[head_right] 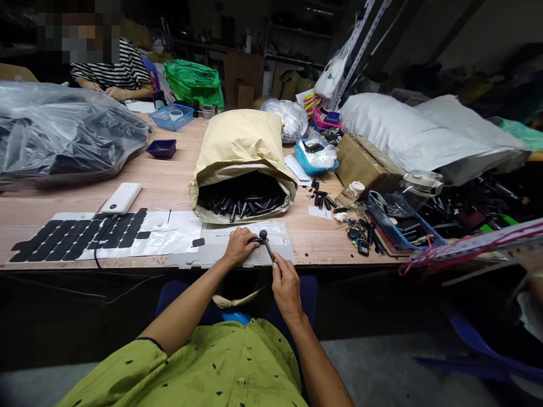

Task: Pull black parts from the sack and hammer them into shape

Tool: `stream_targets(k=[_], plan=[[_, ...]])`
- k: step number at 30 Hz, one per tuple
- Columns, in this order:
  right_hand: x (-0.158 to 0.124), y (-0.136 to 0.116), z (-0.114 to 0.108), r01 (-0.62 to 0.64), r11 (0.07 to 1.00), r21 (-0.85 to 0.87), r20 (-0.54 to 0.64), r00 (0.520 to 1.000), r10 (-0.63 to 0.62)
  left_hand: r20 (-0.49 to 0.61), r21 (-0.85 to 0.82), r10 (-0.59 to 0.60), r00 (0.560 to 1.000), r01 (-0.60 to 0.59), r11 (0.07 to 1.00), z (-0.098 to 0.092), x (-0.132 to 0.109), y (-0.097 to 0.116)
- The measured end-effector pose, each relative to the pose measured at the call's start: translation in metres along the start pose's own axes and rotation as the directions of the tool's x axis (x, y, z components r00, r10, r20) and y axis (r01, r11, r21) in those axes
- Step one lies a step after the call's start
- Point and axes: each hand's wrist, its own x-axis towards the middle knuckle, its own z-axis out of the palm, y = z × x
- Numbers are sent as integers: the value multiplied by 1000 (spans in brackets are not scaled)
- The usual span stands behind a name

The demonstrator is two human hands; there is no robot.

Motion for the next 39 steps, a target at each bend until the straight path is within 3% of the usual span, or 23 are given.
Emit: stream_targets(k=[4, 8, 10, 13, 15, 20, 25, 28, 31, 35, 39], plan=[[-1, 3, 8, 19, 999, 29, 12, 1000, -19, 4, 6, -8, 1000, 8, 1000, 0, 0, 1], [15, 18, -3, -19, 997, -79, -50, 999, 15, 5, 3, -11, 1000, 11, 1000, -1, -1, 3], [31, 28, -14, -92, 974, -207, -109, 992, 70, -3, 3, -12, 1000, 12, 1000, -1, -1, 4], [58, 43, -28, -283, 862, -421, -189, 957, 222, -17, 10, -1, 1000, 1, 1000, -1, -2, 4], [72, 51, -31, -341, 799, -496, -222, 939, 263, -23, 15, 9, 1000, -9, 1000, 0, -2, 3], [85, 58, -16, -387, 746, -541, -304, 918, 255, -19, 8, 15, 1000, -15, 1000, 1, -1, 1], [82, 54, -1, -356, 728, -586, -357, 920, 162, 16, -16, 59, 998, -59, 998, -4, 0, -2], [83, 52, 0, -357, 711, -606, -349, 922, 166, 124, -39, 145, 982, -142, 989, -13, -13, -6], [83, 50, -1, -368, 702, -609, -345, 921, 183, 182, -43, 239, 954, -235, 971, -20, -40, -13], [83, 50, 0, -366, 709, -603, -342, 921, 185, 121, 28, 255, 959, -260, 965, -19, -76, -19], [83, 51, 1, -368, 707, -604, -342, 921, 187, 56, 9, 209, 976, -210, 978, -17, -74, -20]])
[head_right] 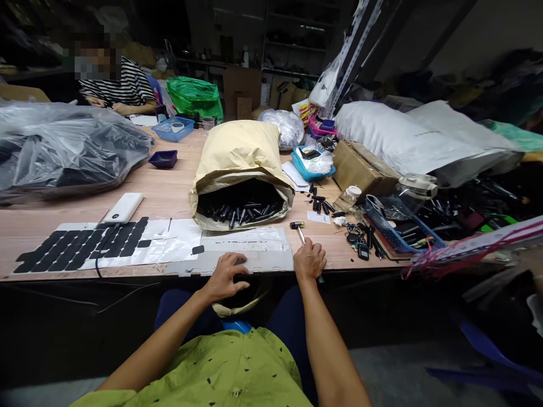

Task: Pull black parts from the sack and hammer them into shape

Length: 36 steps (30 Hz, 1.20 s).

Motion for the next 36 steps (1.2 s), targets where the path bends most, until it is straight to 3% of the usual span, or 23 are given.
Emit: stream_targets(k=[3, 6, 8, 10, 13, 18, 22, 27, 30, 36], plan=[[0, -1, 1, 7, 1000, -3, -14, 1000, -7, -184, -67, -132, 974, 122, 990, -10, 30, -9], [0, -3, 1, 6, 1000, -12, -13, 1000, -6, -364, -100, -314, 877, 299, 949, -26, 69, -22], [0, -5, 0, -1, 1000, -19, 0, 1000, 1, -419, -93, -412, 809, 413, 906, -35, 91, -30], [0, -7, -1, -9, 1000, -23, 9, 1000, 9, -420, -81, -481, 770, 496, 864, -41, 107, -35], [0, -10, -2, -12, 1000, -23, 15, 1000, 12, -373, -91, -550, 747, 561, 823, -46, 117, -37], [0, -12, -4, -12, 1000, -24, 23, 1000, 13, -356, -235, -599, 717, 552, 800, -55, 105, -33], [0, -13, -5, -15, 999, -32, 26, 1000, 16, -324, -469, -587, 742, 413, 781, -49, 88, -23], [1, -11, -4, -21, 999, -49, 33, 999, 22, -185, -642, -480, 857, 264, 719, -19, 79, -9], [1, -9, -2, -19, 998, -54, 22, 1000, 21, -111, -590, -437, 892, 295, 752, -5, 77, -5], [0, -6, 1, -6, 999, -44, -1, 1000, 6, -158, -294, -270, 950, 216, 931, 4, 72, -7]])
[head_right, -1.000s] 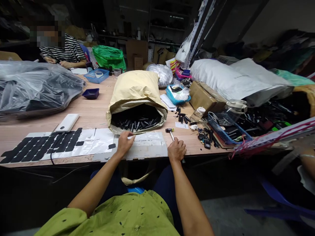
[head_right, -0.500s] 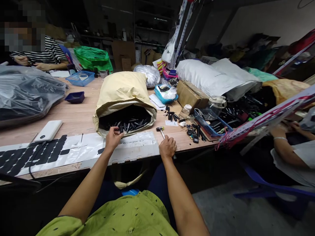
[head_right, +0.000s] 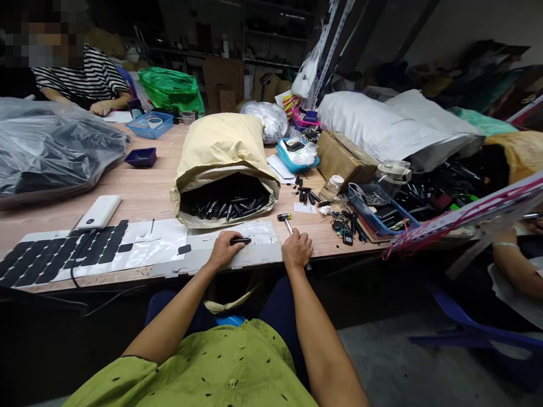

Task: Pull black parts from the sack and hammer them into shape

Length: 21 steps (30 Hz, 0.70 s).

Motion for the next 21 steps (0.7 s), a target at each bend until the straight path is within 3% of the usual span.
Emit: stream_targets(k=[6, 11, 16, 18, 21], plan=[[4, 4, -6, -9, 998, 57, 48, 999, 6, 55, 128, 62, 997, -69, 989, 4, 1, -1], [0, 16, -16, 34, 963, 267, 78, 995, -57, 65, 147, 67, 996, -76, 986, 7, 2, -2], [-38, 20, -29, 202, 742, 639, 1, 965, -263, 74, 173, 72, 995, -84, 981, 7, 1, 1], [-54, 17, -36, 227, 676, 701, -7, 950, -312, 78, 183, 64, 995, -78, 980, 7, 0, 3], [-71, 13, -43, 248, 653, 716, -25, 943, -330, 87, 192, 48, 995, -64, 979, 8, 0, 5]])
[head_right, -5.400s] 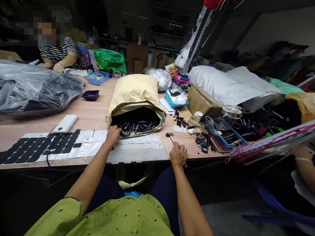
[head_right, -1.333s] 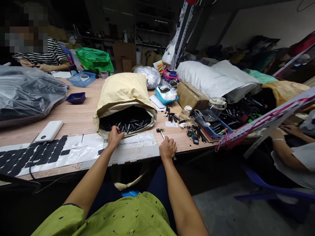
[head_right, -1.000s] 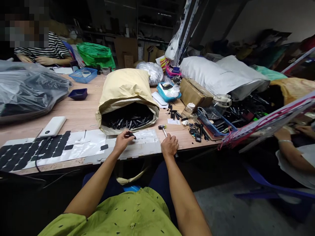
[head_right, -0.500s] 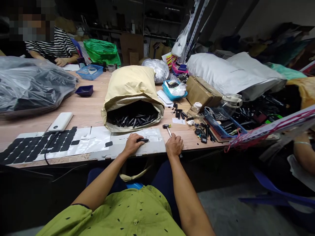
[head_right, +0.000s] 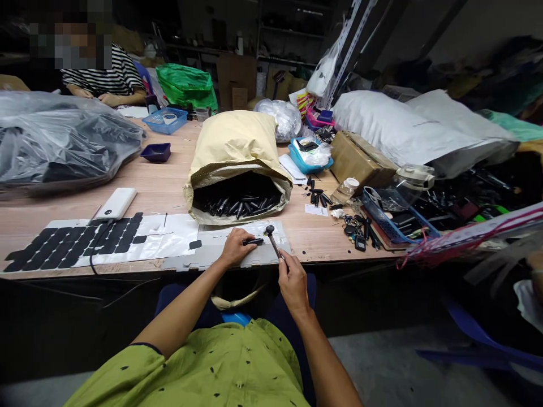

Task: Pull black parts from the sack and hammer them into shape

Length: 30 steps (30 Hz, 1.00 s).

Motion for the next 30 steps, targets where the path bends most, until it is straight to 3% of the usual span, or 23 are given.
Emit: stream_targets(k=[8, 19, 24, 30], plan=[[-13, 0, 6, 49, 996, -80, 16, 999, -48, 6, -6, -20, 1000, 20, 1000, 3, 0, 0], [-18, -9, 15, 39, 998, -44, 67, 997, -36, 15, -44, -44, 999, 45, 998, 1, 0, 3], [14, 17, 0, -35, 979, -203, -7, 999, 34, 0, -43, -17, 1000, 17, 999, 3, 1, 1], [66, 54, -9, -290, 820, -494, -131, 957, 260, 11, -26, -21, 1000, 21, 999, 3, -1, 4]])
